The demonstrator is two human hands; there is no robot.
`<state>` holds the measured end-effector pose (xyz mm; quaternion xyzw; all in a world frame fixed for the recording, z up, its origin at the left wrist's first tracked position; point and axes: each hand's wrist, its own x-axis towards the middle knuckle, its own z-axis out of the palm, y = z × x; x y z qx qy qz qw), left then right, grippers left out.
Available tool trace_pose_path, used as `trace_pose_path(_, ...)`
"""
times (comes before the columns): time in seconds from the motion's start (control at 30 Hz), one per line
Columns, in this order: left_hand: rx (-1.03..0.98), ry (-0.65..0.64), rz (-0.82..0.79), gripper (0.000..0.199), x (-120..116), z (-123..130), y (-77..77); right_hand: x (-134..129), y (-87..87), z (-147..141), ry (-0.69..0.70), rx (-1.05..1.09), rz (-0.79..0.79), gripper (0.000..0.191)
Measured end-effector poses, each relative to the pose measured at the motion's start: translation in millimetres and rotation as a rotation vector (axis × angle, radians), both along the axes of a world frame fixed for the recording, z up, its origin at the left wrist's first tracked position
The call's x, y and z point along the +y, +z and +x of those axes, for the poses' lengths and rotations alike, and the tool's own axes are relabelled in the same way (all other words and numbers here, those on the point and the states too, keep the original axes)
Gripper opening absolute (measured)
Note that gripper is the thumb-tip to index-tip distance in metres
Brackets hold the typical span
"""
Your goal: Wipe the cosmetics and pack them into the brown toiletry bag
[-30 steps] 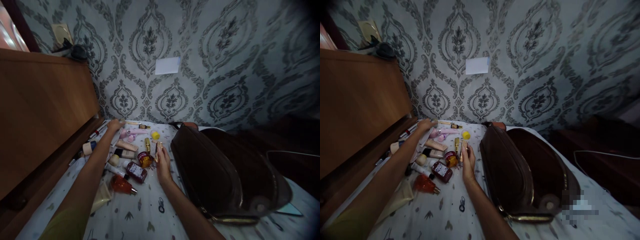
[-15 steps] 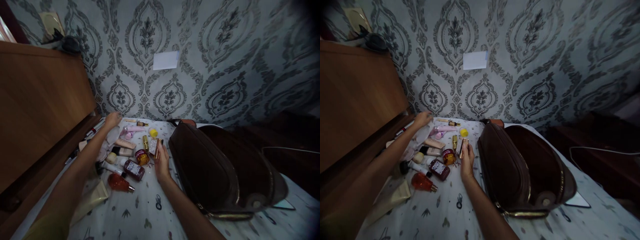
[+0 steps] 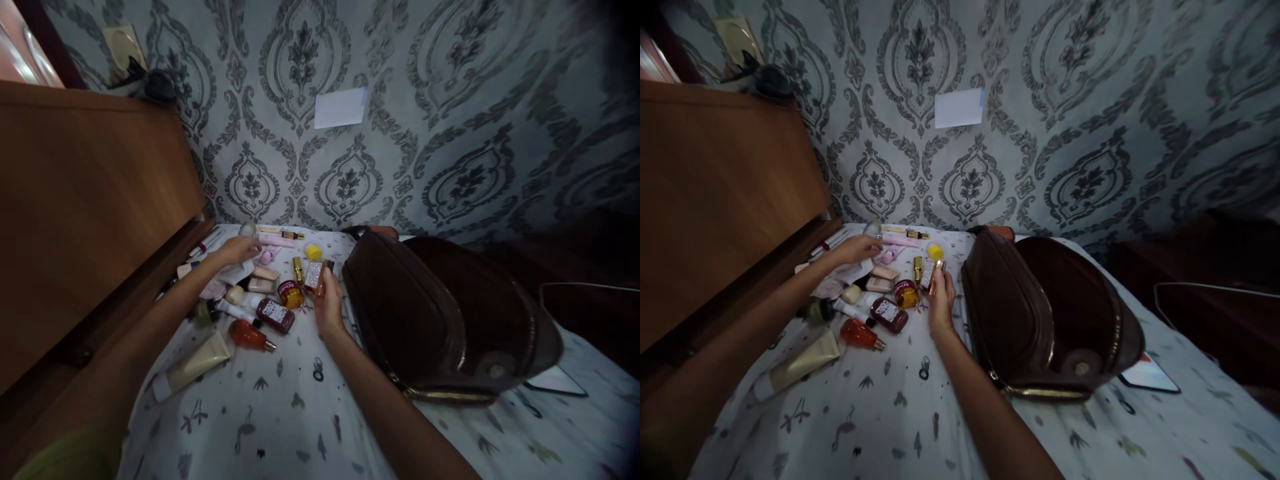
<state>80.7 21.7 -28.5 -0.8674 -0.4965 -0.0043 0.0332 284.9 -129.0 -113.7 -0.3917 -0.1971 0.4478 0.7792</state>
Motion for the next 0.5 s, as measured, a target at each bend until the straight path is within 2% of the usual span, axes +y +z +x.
trace_pose_path(0.13,0.025,0.073,0.0,0.033,-22,-21,2.7,-1,0.8,-1,0.001,0.025,0.002,0.04)
trace_pose_path(0.23,-0.022,0.079,0.054,0.032,-50,-19,10.0,0,-0.8,-1,-0.003,0.04,0.012,0.041)
trace_pose_path(0.3,-0.063,-0.014,0.048,0.035,-78,-5,11.5,0,-2.1,-1,-0.011,0.037,0.014,0.041)
trace_pose_path(0.4,-0.093,-0.194,-0.005,0.039,-124,27,2.9,1,-4.1,0,-0.008,0.023,0.024,0.04)
trace_pose_path(0.47,-0.102,-0.227,-0.016,0.041,-144,47,-6.7,1,-5.3,0,0.007,0.018,0.03,0.039)
trace_pose_path(0.5,-0.13,-0.192,-0.019,0.039,-149,54,-11.0,1,-5.8,0,0.012,0.017,0.035,0.039)
